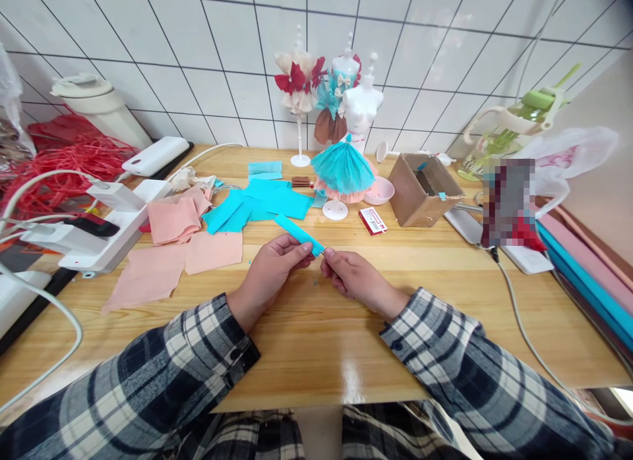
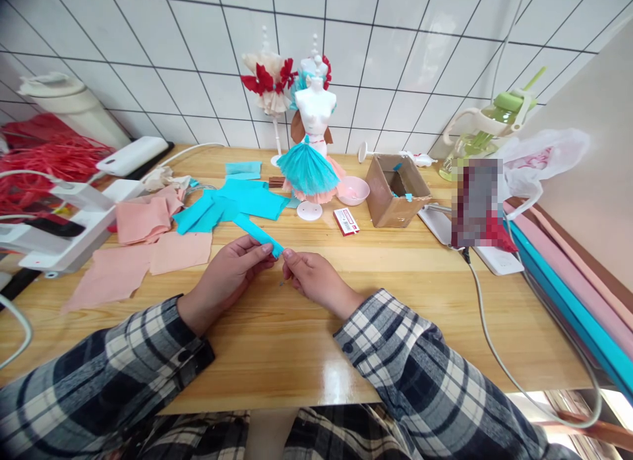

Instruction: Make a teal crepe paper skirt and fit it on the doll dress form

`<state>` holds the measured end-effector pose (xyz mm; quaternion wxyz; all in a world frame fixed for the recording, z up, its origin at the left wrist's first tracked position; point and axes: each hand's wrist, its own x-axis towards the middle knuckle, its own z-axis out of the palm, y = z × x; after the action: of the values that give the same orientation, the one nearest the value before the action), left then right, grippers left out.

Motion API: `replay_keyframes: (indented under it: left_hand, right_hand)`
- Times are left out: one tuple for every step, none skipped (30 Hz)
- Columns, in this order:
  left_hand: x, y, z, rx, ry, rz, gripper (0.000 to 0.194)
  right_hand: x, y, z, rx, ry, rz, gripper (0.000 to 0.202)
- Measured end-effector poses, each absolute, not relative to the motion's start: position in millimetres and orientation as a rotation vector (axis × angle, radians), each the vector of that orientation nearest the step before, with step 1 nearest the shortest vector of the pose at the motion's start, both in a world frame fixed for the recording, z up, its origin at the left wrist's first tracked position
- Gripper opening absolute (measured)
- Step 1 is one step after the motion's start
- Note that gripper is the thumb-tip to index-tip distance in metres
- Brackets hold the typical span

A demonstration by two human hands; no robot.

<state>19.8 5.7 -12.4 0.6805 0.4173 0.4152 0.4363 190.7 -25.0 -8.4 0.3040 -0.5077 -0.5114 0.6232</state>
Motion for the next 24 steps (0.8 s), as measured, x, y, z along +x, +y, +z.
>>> replay_keyframes:
  left_hand:
    - [19.7,5.8,-12.5,0.937,0.93,0.975,0.022]
    - [19.7,5.9,-12.4,0.937,0.929,0.971,0.022]
    - [19.7,5.9,-12.4,0.937,0.93,0.969,0.022]
    - [19.6,5.9,-12.5,0.937,0.931,0.969,0.022]
    - [19.5,5.9,-12.6,0.939,0.932,0.969,0.022]
    - [19.4,5.9,-12.8,0.941,0.934,0.97,0.022]
    - [19.3,5.9,-13.0,0.943,0.935,0.971,0.022]
    - [19.1,5.9,-13.3,0.945,0.937,0.971,0.022]
    - [19.0,6.0,-13.5,0.945,0.937,0.968,0.022]
    - [18.9,6.0,-13.7,0.946,0.937,0.964,0.022]
    - [18.8,6.1,-13.9,0.945,0.937,0.96,0.022]
    - [18.6,6.1,-14.1,0.945,0.937,0.954,0.023]
    - [18.5,6.2,-14.3,0.946,0.936,0.949,0.023]
    - [18.3,6.1,-14.5,0.946,0.936,0.946,0.023]
    - [18.2,6.1,-14.7,0.946,0.935,0.944,0.023]
    - [18.1,6.0,-14.9,0.946,0.935,0.944,0.022]
    - [18.0,5.8,-15.2,0.945,0.935,0.944,0.022]
    - [18.0,5.7,-15.3,0.943,0.934,0.945,0.022]
    - [18.0,5.6,-15.3,0.941,0.933,0.947,0.022]
    - [18.1,5.5,-15.3,0.939,0.933,0.95,0.022]
    - [18.2,5.5,-15.2,0.939,0.933,0.952,0.022]
    - [18.4,5.6,-15.1,0.939,0.934,0.955,0.022]
    - [18.6,5.7,-14.9,0.941,0.934,0.957,0.022]
    - [18.8,5.8,-14.7,0.942,0.935,0.958,0.022]
  right_hand:
    - [190.5,-24.9,-7.9,-1.348,-1.346,1.659,0.05]
    - [190.3,-24.8,-7.3,-1.351,-1.339,1.667,0.049]
    - [190.2,-24.7,-6.7,-1.351,-1.332,1.676,0.049]
    - [190.0,-24.6,-6.2,-1.351,-1.326,1.682,0.049]
    - [190.0,-24.6,-5.9,-1.346,-1.321,1.688,0.049]
    - [190.0,-24.5,-5.9,-1.34,-1.315,1.694,0.049]
    - [190.1,-24.5,-6.0,-1.335,-1.31,1.697,0.049]
    - [190.2,-24.4,-6.2,-1.33,-1.306,1.7,0.049]
    - [190.3,-24.3,-6.6,-1.326,-1.303,1.703,0.049]
    - [190.3,-24.2,-6.9,-1.323,-1.299,1.704,0.048]
    - [190.4,-24.1,-7.3,-1.321,-1.297,1.706,0.048]
    - [190.4,-24.0,-7.7,-1.32,-1.294,1.707,0.048]
    - [190.4,-24.0,-8.1,-1.318,-1.291,1.708,0.048]
    - [190.5,-24.0,-8.5,-1.314,-1.286,1.709,0.048]
    - [190.5,-24.0,-9.0,-1.31,-1.28,1.71,0.048]
    - [190.6,-24.2,-9.4,-1.305,-1.273,1.711,0.048]
    - [190.6,-24.4,-9.9,-1.3,-1.268,1.714,0.048]
    - [190.7,-24.6,-10.2,-1.296,-1.265,1.714,0.048]
    - [190.7,-24.8,-10.3,-1.292,-1.265,1.712,0.048]
    - [190.7,-25.0,-10.1,-1.291,-1.266,1.71,0.048]
    - [190.6,-25.1,-9.7,-1.292,-1.268,1.706,0.048]
    - [190.5,-25.2,-9.1,-1.294,-1.268,1.701,0.048]
    - [190.4,-25.3,-8.3,-1.297,-1.268,1.698,0.048]
    - [190.3,-25.3,-7.5,-1.302,-1.267,1.696,0.048]
